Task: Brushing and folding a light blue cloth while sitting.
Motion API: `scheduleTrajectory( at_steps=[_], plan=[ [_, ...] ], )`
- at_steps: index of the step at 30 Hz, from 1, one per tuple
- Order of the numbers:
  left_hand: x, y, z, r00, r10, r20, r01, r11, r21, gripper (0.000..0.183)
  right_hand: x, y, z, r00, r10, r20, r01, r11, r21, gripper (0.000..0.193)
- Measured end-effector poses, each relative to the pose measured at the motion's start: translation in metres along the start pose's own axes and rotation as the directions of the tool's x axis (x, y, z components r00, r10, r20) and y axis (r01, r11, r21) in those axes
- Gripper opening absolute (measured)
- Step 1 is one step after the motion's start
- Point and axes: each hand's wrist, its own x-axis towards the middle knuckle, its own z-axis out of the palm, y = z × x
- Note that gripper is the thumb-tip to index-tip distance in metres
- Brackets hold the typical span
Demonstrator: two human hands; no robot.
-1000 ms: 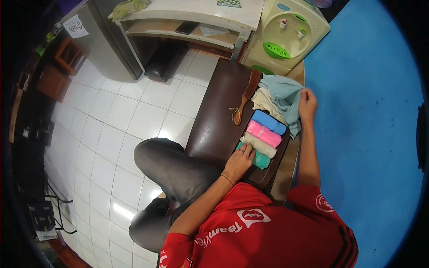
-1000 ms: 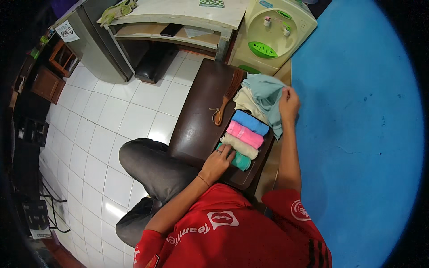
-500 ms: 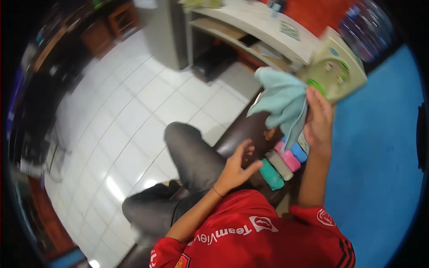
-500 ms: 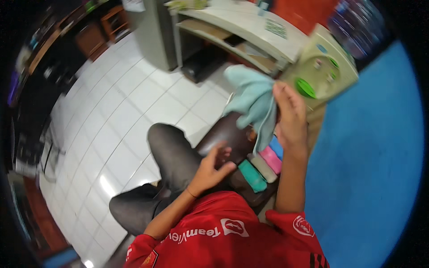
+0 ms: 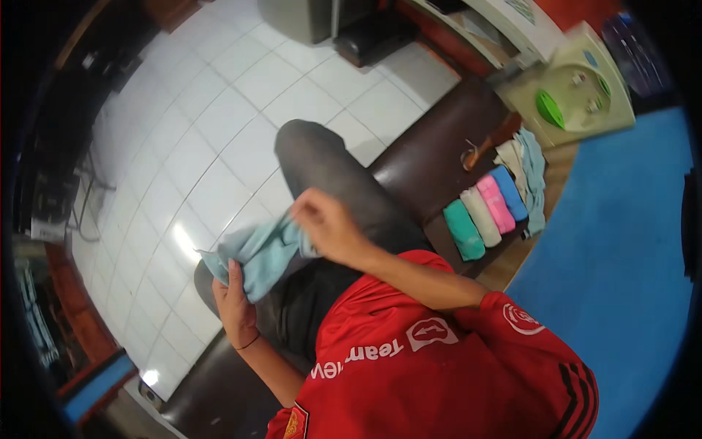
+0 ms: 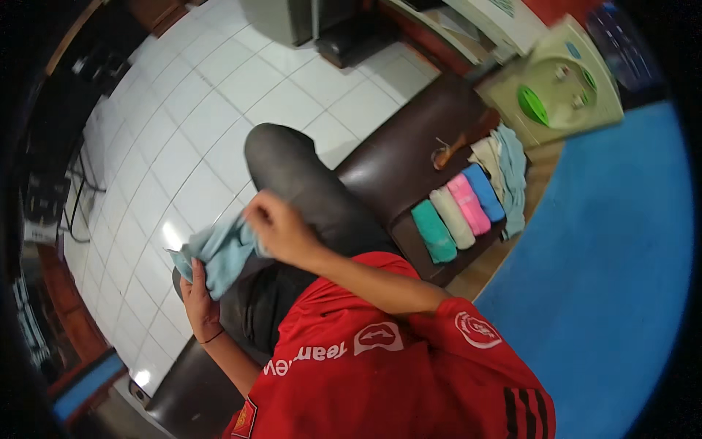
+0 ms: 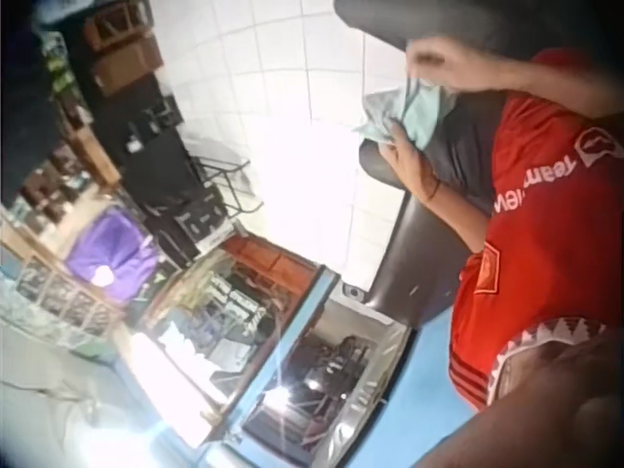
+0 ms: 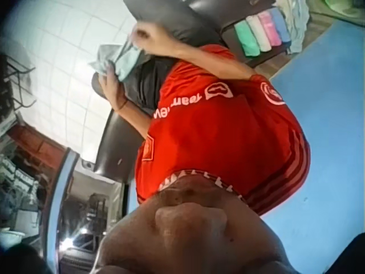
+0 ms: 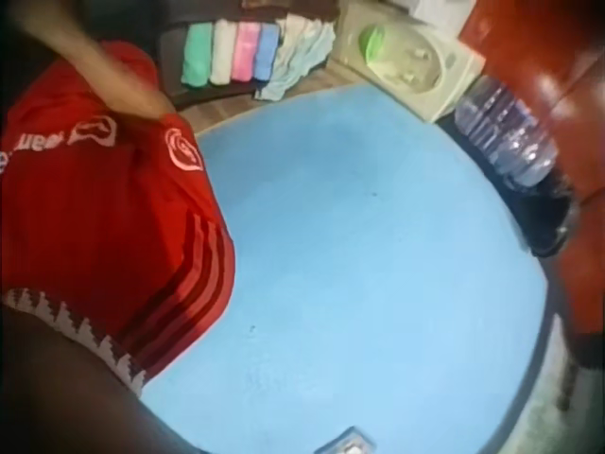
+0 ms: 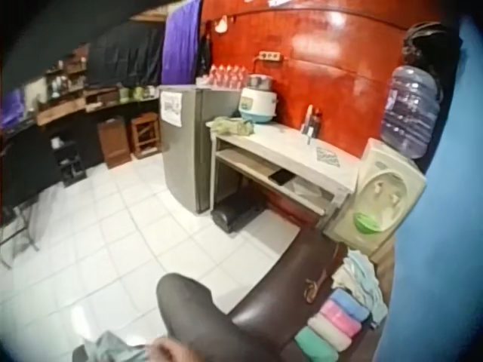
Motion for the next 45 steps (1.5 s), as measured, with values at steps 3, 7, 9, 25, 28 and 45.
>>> scheduleTrajectory(
  at_steps=[3, 7, 9, 25, 28, 45],
  plan=[
    [-0.01, 0.001, -0.005, 0.988, 0.114, -0.101, -0.129, 0.979, -0.155, 0.028, 0.017, -0.018, -0.028, 0.978, 0.063, -0.2, -0.075, 0.996, -0.053, 0.013],
    [-0.004, 0.002, -0.009, 0.973, 0.207, -0.102, -0.23, 0.905, -0.359, 0.035, 0.026, -0.037, -0.059, 0.982, 0.188, 0.03, -0.19, 0.96, 0.205, 0.026],
    [-0.015, 0.029, 0.005, 0.958, 0.254, -0.133, -0.286, 0.818, -0.499, 0.033, 0.033, -0.046, -0.06, 0.951, 0.225, 0.211, -0.274, 0.931, 0.24, 0.033],
    [-0.02, 0.055, -0.02, 0.593, 0.603, -0.534, -0.625, 0.763, 0.167, 0.017, 0.073, -0.029, -0.034, 0.887, 0.1, 0.45, -0.136, 0.99, 0.047, 0.019],
    [-0.026, 0.055, -0.03, 0.62, 0.612, -0.49, -0.53, 0.788, 0.313, 0.017, 0.076, -0.057, -0.035, 0.932, -0.037, 0.362, 0.0, 0.995, 0.103, 0.019],
    [0.022, 0.139, 0.021, 0.467, 0.882, 0.066, -0.773, 0.37, 0.515, 0.027, 0.128, -0.187, -0.093, 0.802, -0.533, 0.27, 0.572, 0.816, -0.086, 0.02]
  ],
)
